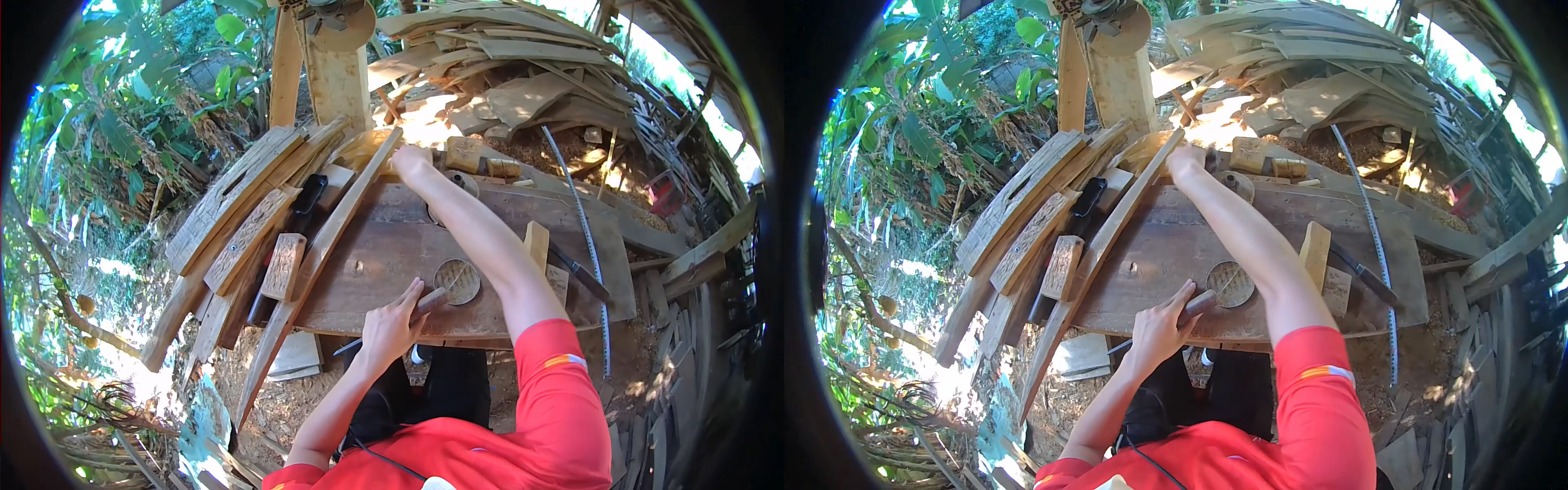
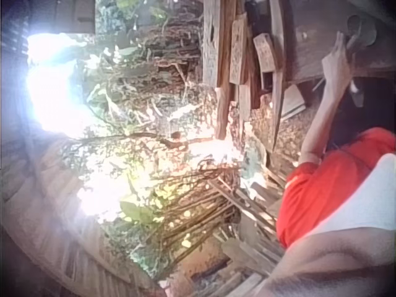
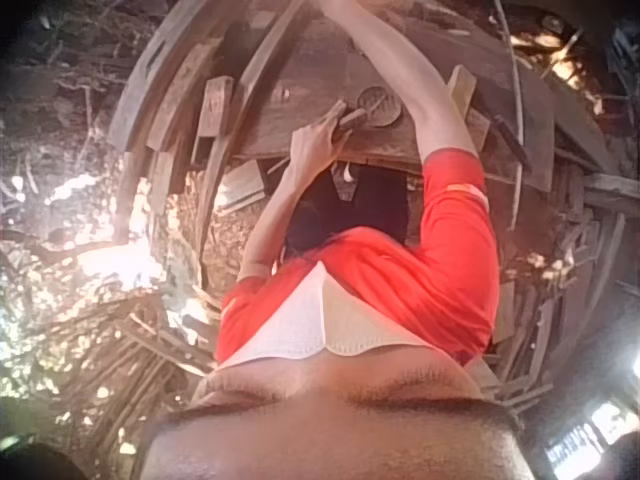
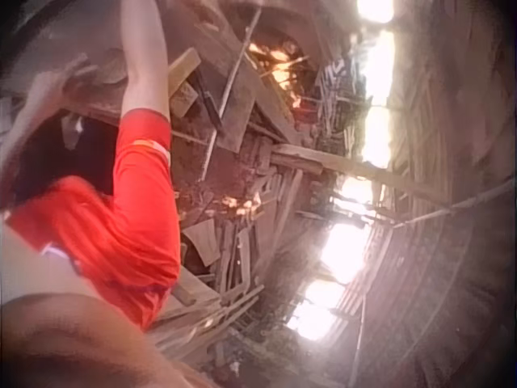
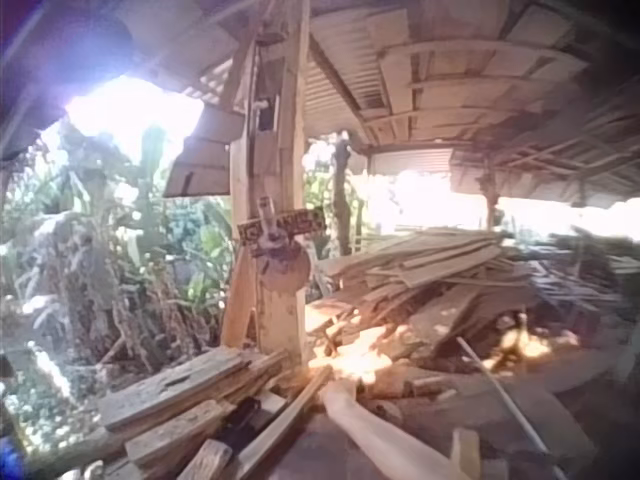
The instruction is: The person smooths a small round wooden piece with sandpaper, then uses a chisel and a wooden mallet to carve a rectangular block of wood on a workbench. The person repeatedly strikes the chisel to remove wood shavings.
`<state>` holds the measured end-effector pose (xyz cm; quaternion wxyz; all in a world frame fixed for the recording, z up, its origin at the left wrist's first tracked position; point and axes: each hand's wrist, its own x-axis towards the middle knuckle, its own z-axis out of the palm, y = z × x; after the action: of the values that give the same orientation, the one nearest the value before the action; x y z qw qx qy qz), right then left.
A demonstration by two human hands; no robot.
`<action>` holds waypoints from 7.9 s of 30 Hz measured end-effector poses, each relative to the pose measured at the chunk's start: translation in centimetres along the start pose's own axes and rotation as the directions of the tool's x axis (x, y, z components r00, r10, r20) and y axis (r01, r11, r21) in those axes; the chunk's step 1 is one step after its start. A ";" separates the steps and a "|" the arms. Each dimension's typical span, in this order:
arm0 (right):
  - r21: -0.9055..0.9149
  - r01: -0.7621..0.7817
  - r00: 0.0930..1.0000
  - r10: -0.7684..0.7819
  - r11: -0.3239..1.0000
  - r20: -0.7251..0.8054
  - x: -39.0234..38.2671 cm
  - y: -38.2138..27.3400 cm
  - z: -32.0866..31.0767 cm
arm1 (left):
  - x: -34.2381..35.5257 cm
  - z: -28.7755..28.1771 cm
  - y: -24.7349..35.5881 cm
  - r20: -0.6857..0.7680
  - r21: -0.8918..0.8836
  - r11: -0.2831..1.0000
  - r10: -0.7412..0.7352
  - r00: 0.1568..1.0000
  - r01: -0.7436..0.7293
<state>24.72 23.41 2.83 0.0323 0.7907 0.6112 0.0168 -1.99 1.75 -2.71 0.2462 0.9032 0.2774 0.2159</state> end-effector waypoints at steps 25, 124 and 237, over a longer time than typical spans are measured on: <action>0.224 -0.156 0.878 0.031 0.962 0.477 5.4 12.1 7.0 | -1.3 -0.5 -2.0 -0.026 0.081 0.991 -0.103 0.994 0.105; 0.432 0.635 0.766 -0.446 0.641 -0.463 -26.4 -19.7 3.1 | -11.0 -8.6 5.4 0.318 -0.496 0.866 0.253 0.914 -0.067; 0.455 -0.407 0.457 0.608 0.792 -0.649 -41.8 15.8 3.0 | -7.8 -3.9 2.4 0.248 -0.379 0.877 -0.213 0.945 0.297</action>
<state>29.58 -21.09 1.55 -0.3315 0.8484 0.2951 0.2884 -8.95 -3.46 -0.26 0.4834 0.8033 0.3169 0.1434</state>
